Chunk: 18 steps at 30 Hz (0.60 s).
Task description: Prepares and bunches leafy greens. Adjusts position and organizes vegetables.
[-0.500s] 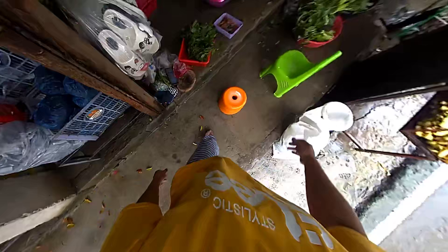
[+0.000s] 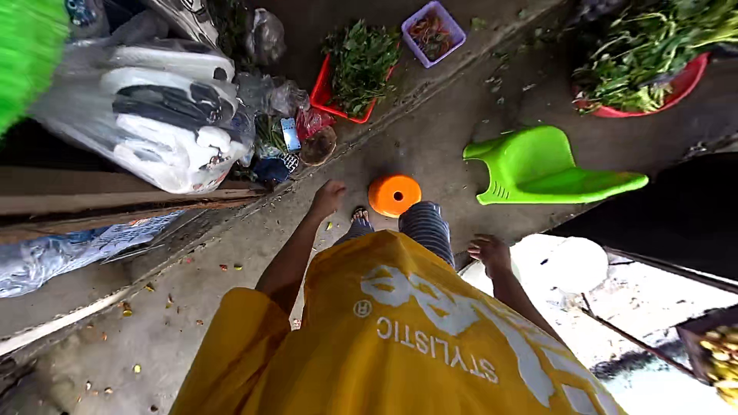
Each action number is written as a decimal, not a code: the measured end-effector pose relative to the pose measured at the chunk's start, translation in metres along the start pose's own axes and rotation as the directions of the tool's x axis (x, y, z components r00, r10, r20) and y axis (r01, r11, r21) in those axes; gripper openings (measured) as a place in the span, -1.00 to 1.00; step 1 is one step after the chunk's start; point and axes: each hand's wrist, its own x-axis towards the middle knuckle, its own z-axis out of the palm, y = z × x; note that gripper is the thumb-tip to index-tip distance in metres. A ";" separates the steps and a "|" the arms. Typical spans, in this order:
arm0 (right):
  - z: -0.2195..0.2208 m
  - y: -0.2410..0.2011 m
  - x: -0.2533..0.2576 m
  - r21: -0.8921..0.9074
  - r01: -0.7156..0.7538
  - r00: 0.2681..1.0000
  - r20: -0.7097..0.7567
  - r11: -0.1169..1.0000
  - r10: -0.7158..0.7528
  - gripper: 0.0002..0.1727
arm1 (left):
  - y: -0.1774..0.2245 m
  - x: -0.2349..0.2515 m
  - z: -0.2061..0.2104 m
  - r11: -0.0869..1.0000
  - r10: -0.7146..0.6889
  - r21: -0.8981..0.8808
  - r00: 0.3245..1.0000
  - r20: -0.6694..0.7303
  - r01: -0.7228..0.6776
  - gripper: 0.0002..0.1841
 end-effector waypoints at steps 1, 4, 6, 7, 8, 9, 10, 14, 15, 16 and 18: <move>-0.008 -0.016 0.016 -0.028 -0.020 1.000 0.000 0.999 0.020 -0.63 | 0.027 0.015 0.003 0.996 0.081 -0.033 0.997 -0.007 -0.081 -0.62; -0.024 -0.079 0.070 -0.109 -0.016 0.999 0.038 0.994 0.020 -0.62 | 0.084 0.058 0.014 0.986 0.164 -0.001 0.986 -0.019 -0.164 -0.67; -0.024 -0.142 0.103 -0.159 0.012 0.997 0.083 0.987 0.001 -0.61 | 0.103 0.086 0.024 0.995 0.080 0.066 0.997 0.004 -0.080 -0.67; -0.022 -0.176 0.123 -0.188 0.039 0.994 0.112 0.981 -0.018 -0.61 | 0.109 0.102 0.030 0.996 0.025 0.090 0.999 0.023 -0.027 -0.66; -0.019 -0.209 0.148 -0.214 0.081 0.987 0.152 0.973 -0.049 -0.60 | 0.113 0.122 0.035 0.994 -0.023 0.105 0.999 0.041 0.019 -0.64; -0.018 -0.238 0.175 -0.246 0.130 0.975 0.208 0.960 -0.079 -0.59 | 0.115 0.141 0.042 0.992 -0.074 0.107 0.996 0.048 0.068 -0.63; -0.016 -0.267 0.207 -0.291 0.182 0.958 0.268 0.939 -0.103 -0.59 | 0.118 0.157 0.049 0.986 -0.136 0.098 0.990 0.037 0.131 -0.61; 0.004 -0.388 0.292 -0.444 0.372 0.877 0.455 0.815 -0.152 -0.54 | 0.144 0.206 0.065 0.957 -0.290 0.007 0.955 -0.053 0.291 -0.56; 0.013 -0.416 0.308 -0.467 0.425 0.855 0.488 0.775 -0.175 -0.53 | 0.156 0.219 0.065 0.954 -0.301 -0.016 0.952 -0.056 0.301 -0.56; 0.025 -0.437 0.323 -0.485 0.470 0.833 0.521 0.738 -0.188 -0.54 | 0.167 0.228 0.064 0.950 -0.312 -0.039 0.949 -0.057 0.310 -0.56; 0.055 -0.457 0.343 -0.511 0.549 0.785 0.587 0.661 -0.198 -0.56 | 0.175 0.244 0.066 0.939 -0.341 -0.072 0.938 -0.066 0.337 -0.57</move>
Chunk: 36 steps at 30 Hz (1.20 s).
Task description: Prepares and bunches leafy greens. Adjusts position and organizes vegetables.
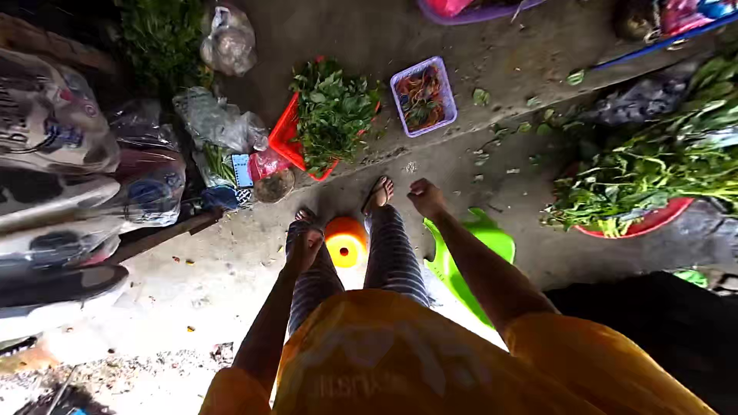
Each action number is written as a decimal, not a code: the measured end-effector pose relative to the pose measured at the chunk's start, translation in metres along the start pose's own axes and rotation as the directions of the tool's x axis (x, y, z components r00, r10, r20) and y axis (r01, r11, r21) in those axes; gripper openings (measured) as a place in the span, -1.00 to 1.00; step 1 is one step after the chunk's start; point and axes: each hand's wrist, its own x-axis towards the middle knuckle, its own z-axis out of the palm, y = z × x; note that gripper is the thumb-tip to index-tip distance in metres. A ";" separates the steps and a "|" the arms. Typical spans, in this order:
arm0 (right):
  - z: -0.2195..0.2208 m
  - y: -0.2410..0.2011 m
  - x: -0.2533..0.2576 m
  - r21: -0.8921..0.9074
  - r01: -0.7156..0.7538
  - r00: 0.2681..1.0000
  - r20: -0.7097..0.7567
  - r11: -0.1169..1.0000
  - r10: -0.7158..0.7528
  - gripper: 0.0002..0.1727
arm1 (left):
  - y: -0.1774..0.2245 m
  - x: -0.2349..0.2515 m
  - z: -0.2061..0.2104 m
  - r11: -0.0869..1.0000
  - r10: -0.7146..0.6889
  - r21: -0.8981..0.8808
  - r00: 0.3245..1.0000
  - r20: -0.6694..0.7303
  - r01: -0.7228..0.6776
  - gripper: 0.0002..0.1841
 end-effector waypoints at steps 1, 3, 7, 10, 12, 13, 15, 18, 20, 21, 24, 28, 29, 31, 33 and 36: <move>0.006 -0.008 0.019 -0.039 0.049 0.999 0.021 0.998 -0.048 -0.58 | 0.004 0.010 0.001 1.000 -0.020 -0.011 1.000 -0.004 0.020 -0.57; 0.030 -0.019 0.052 -0.134 0.142 0.987 0.087 0.981 -0.131 -0.62 | 0.003 0.033 0.006 0.999 -0.045 -0.016 0.999 -0.016 0.045 -0.58; 0.090 -0.049 0.102 -0.267 0.266 0.947 0.251 0.926 -0.200 -0.61 | 0.000 0.091 0.009 0.999 -0.036 0.017 0.999 0.023 0.036 -0.59; 0.129 -0.068 0.146 -0.275 0.329 0.913 0.335 0.903 -0.231 -0.52 | -0.005 0.142 0.008 0.999 -0.008 0.037 0.997 0.076 0.005 -0.58; 0.159 -0.077 0.176 -0.340 0.364 0.915 0.302 0.867 -0.266 -0.43 | -0.021 0.175 0.010 0.999 -0.006 0.055 0.997 0.081 0.002 -0.58; 0.173 -0.081 0.193 -0.391 0.365 0.924 0.264 0.845 -0.276 -0.39 | -0.030 0.190 0.011 0.998 -0.010 0.067 0.996 0.087 0.004 -0.58; 0.194 -0.088 0.226 -0.477 0.367 0.930 0.202 0.799 -0.306 -0.30 | -0.048 0.219 0.010 0.993 -0.003 0.119 0.994 0.111 -0.010 -0.57; 0.206 -0.092 0.256 -0.571 0.370 0.927 0.169 0.733 -0.336 -0.28 | -0.079 0.258 0.008 0.972 0.058 0.217 0.986 0.158 -0.092 -0.56; 0.207 -0.095 0.267 -0.614 0.370 0.926 0.180 0.697 -0.333 -0.25 | -0.095 0.279 0.003 0.965 0.117 0.215 0.981 0.157 -0.150 -0.56; 0.207 -0.094 0.273 -0.636 0.383 0.919 0.186 0.670 -0.349 -0.28 | -0.103 0.288 0.001 0.963 0.159 0.196 0.978 0.135 -0.184 -0.56; 0.208 -0.079 0.283 -0.673 0.444 0.878 0.195 0.591 -0.437 -0.47 | -0.116 0.309 -0.001 0.944 0.279 0.167 0.958 0.063 -0.285 -0.58; 0.210 -0.082 0.269 -0.715 0.531 0.775 0.194 0.454 -0.602 -0.64 | -0.115 0.307 -0.001 0.850 0.501 0.241 0.861 -0.093 -0.468 -0.62; 0.210 -0.088 0.263 -0.725 0.528 0.766 0.181 0.442 -0.617 -0.64 | -0.116 0.302 0.000 0.817 0.564 0.225 0.816 -0.124 -0.530 -0.63; 0.210 -0.101 0.254 -0.748 0.470 0.802 0.141 0.469 -0.580 -0.59 | -0.119 0.290 0.004 0.785 0.613 0.182 0.785 -0.092 -0.592 -0.63; 0.210 -0.109 0.247 -0.735 0.391 0.870 0.099 0.553 -0.484 -0.56 | -0.123 0.279 0.013 0.778 0.608 0.211 0.794 -0.012 -0.592 -0.62; 0.211 -0.111 0.233 -0.646 0.320 0.912 0.012 0.693 -0.411 -0.53 | -0.132 0.272 0.021 0.772 0.616 0.151 0.785 0.065 -0.618 -0.62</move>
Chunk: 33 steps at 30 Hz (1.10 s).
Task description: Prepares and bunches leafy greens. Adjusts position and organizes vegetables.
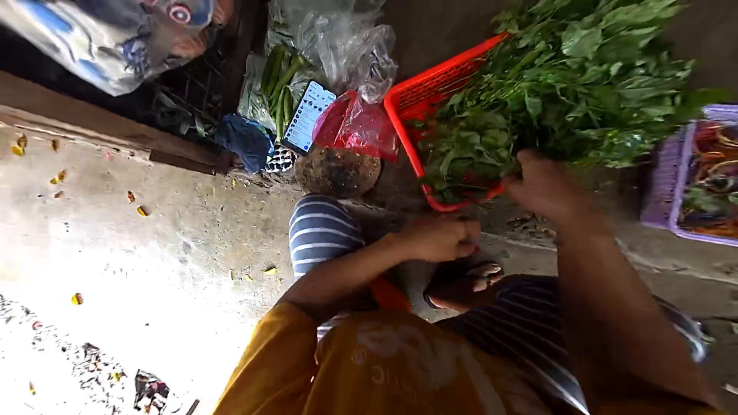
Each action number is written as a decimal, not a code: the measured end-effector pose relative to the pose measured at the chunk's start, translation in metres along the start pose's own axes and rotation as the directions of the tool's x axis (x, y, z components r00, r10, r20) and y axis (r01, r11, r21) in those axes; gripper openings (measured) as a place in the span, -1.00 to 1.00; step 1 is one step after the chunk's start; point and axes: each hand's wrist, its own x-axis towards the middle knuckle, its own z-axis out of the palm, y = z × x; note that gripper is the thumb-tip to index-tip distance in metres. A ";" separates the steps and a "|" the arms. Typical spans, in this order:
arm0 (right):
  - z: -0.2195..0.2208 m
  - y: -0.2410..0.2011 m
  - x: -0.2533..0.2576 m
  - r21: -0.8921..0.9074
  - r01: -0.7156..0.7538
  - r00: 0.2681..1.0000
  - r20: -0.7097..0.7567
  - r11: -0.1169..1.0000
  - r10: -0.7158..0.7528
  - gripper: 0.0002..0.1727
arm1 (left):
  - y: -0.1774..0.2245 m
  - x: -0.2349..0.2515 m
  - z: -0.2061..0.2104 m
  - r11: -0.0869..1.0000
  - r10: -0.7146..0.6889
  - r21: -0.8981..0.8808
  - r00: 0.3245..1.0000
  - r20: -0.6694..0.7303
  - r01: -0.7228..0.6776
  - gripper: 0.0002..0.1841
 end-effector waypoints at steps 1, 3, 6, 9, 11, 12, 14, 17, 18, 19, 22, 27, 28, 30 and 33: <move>-0.001 -0.003 -0.011 0.036 -0.026 0.999 -0.041 0.999 0.027 -0.51 | -0.004 -0.002 0.003 0.998 -0.015 -0.066 1.000 0.008 0.016 -0.61; 0.001 -0.014 -0.037 0.114 -0.041 0.985 -0.164 0.993 0.059 -0.50 | -0.016 -0.003 0.009 0.971 -0.086 -0.224 0.996 -0.022 0.079 -0.56; 0.022 -0.038 -0.082 0.222 -0.004 0.950 -0.305 0.975 0.073 -0.49 | -0.022 -0.005 0.026 0.810 -0.161 -0.586 0.973 -0.163 0.036 -0.49; 0.055 -0.060 -0.121 0.309 0.038 0.944 -0.324 0.950 0.068 -0.44 | -0.008 -0.009 0.038 0.592 -0.188 -0.801 0.952 -0.243 -0.088 -0.49; 0.081 -0.067 -0.140 0.286 0.086 0.945 -0.327 0.954 0.013 -0.37 | 0.001 -0.015 0.049 0.530 -0.236 -0.841 0.934 -0.269 -0.109 -0.54; 0.094 -0.068 -0.148 0.269 0.127 0.944 -0.327 0.955 -0.033 -0.34 | 0.002 -0.019 0.055 0.492 -0.273 -0.865 0.926 -0.262 -0.100 -0.55; 0.110 -0.060 -0.161 0.267 0.221 0.949 -0.281 0.938 -0.143 -0.31 | -0.006 -0.023 0.069 0.438 -0.336 -0.896 0.912 -0.235 -0.070 -0.55; 0.119 -0.031 -0.172 0.344 0.432 0.902 -0.168 0.834 -0.398 -0.17 | -0.020 -0.026 0.081 0.361 -0.424 -0.929 0.874 -0.238 -0.077 -0.60; 0.118 -0.021 -0.174 0.372 0.477 0.877 -0.137 0.796 -0.461 -0.13 | -0.020 -0.031 0.079 0.349 -0.438 -0.933 0.866 -0.243 -0.086 -0.62; 0.113 -0.013 -0.175 0.392 0.504 0.857 -0.117 0.770 -0.502 -0.17 | -0.018 -0.036 0.074 0.345 -0.437 -0.932 0.859 -0.267 -0.114 -0.64; 0.083 0.007 -0.168 0.389 0.457 0.885 -0.108 0.800 -0.453 -0.45 | -0.016 -0.048 0.051 0.361 -0.409 -0.897 0.821 -0.397 -0.254 -0.64; 0.060 0.017 -0.097 0.229 0.347 0.916 -0.291 0.909 -0.277 -0.63 | -0.036 -0.040 0.017 0.285 -0.384 -0.847 0.757 -0.529 -0.448 -0.80; 0.061 0.013 -0.080 0.188 0.310 0.920 -0.307 0.932 -0.244 -0.65 | -0.042 -0.036 0.015 0.236 -0.371 -0.857 0.772 -0.516 -0.459 -0.81; 0.065 0.009 -0.047 0.097 0.245 0.929 -0.307 0.965 -0.205 -0.64 | -0.053 -0.028 0.019 0.161 -0.380 -0.893 0.809 -0.449 -0.420 -0.83; 0.074 0.008 -0.005 -0.087 0.196 0.944 -0.253 0.977 -0.211 -0.63 | -0.056 -0.026 0.028 0.143 -0.375 -0.942 0.864 -0.337 -0.305 -0.78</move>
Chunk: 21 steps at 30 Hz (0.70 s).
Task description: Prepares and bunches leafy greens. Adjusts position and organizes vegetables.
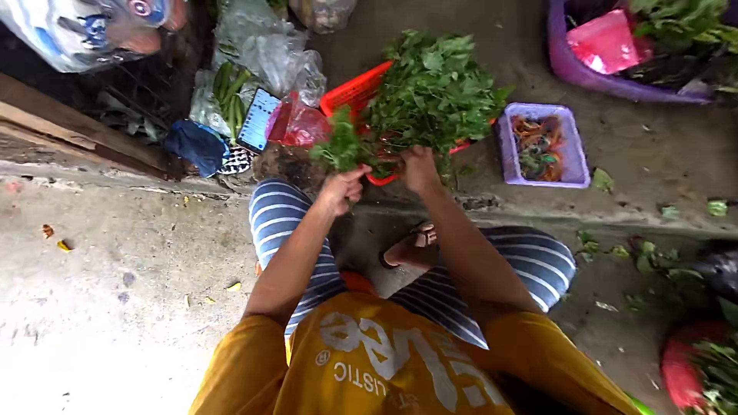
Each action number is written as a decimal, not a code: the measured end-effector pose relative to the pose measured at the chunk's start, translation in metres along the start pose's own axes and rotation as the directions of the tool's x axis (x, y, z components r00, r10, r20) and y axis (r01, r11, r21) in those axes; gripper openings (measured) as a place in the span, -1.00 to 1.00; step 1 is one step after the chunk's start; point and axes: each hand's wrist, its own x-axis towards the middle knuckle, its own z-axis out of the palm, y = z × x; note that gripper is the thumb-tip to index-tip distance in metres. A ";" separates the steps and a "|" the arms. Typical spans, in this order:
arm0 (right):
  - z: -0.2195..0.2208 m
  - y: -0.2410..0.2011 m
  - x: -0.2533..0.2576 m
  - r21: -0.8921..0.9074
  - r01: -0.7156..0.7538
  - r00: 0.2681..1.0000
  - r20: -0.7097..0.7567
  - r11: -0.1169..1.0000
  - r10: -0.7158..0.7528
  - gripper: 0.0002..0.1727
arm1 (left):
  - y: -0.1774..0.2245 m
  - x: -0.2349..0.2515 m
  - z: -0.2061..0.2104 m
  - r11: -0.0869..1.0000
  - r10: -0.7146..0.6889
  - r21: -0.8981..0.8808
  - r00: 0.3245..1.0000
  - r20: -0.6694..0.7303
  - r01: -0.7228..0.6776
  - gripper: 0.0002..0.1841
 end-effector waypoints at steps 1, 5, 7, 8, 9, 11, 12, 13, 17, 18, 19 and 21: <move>0.005 0.004 0.008 -0.052 0.000 1.000 0.022 0.999 0.001 -0.63 | -0.001 -0.003 0.002 1.000 -0.013 0.017 1.000 0.001 0.013 -0.76; -0.014 0.013 0.005 0.030 0.052 0.998 -0.031 0.998 -0.051 -0.69 | 0.007 -0.010 0.012 0.999 0.020 0.036 0.998 -0.061 -0.018 -0.80; -0.040 0.012 -0.007 0.182 0.038 0.995 -0.099 0.983 -0.020 -0.63 | 0.013 -0.012 0.015 0.999 0.042 0.010 0.996 -0.073 -0.041 -0.80; -0.050 0.011 -0.012 0.283 0.034 0.988 -0.155 0.959 0.011 -0.60 | 0.015 -0.013 0.016 0.999 0.048 0.007 0.996 -0.075 -0.048 -0.79; -0.058 0.010 -0.017 0.393 0.033 0.975 -0.214 0.919 0.056 -0.59 | 0.017 -0.012 0.017 0.999 0.051 0.002 0.996 -0.075 -0.051 -0.79; -0.067 -0.003 -0.029 0.644 0.057 0.941 -0.290 0.763 0.175 -0.70 | 0.019 -0.011 0.020 0.998 0.060 -0.022 0.996 -0.060 -0.061 -0.80; -0.069 -0.015 -0.036 0.777 0.081 0.931 -0.283 0.624 0.231 -0.83 | 0.018 -0.011 0.021 0.998 0.063 -0.023 0.997 -0.045 -0.064 -0.80; -0.070 -0.029 -0.045 0.871 0.090 0.927 -0.251 0.483 0.280 -0.93 | 0.018 -0.011 0.023 0.998 0.067 -0.019 0.997 -0.026 -0.068 -0.81; -0.059 -0.067 -0.074 0.967 0.077 0.912 -0.167 0.243 0.374 -0.92 | 0.008 -0.005 0.031 0.997 0.083 -0.003 0.994 0.074 -0.083 -0.78; -0.054 -0.071 -0.077 0.972 0.084 0.913 -0.164 0.220 0.373 -0.92 | 0.005 -0.004 0.033 0.996 0.083 0.005 0.992 0.095 -0.084 -0.78; -0.049 -0.073 -0.079 0.975 0.091 0.917 -0.161 0.201 0.366 -0.92 | 0.002 -0.002 0.034 0.997 0.077 0.013 0.990 0.114 -0.079 -0.77; -0.038 -0.075 -0.080 0.981 0.109 0.921 -0.160 0.158 0.356 -0.90 | -0.003 -0.001 0.036 0.998 0.063 0.011 0.989 0.134 -0.065 -0.76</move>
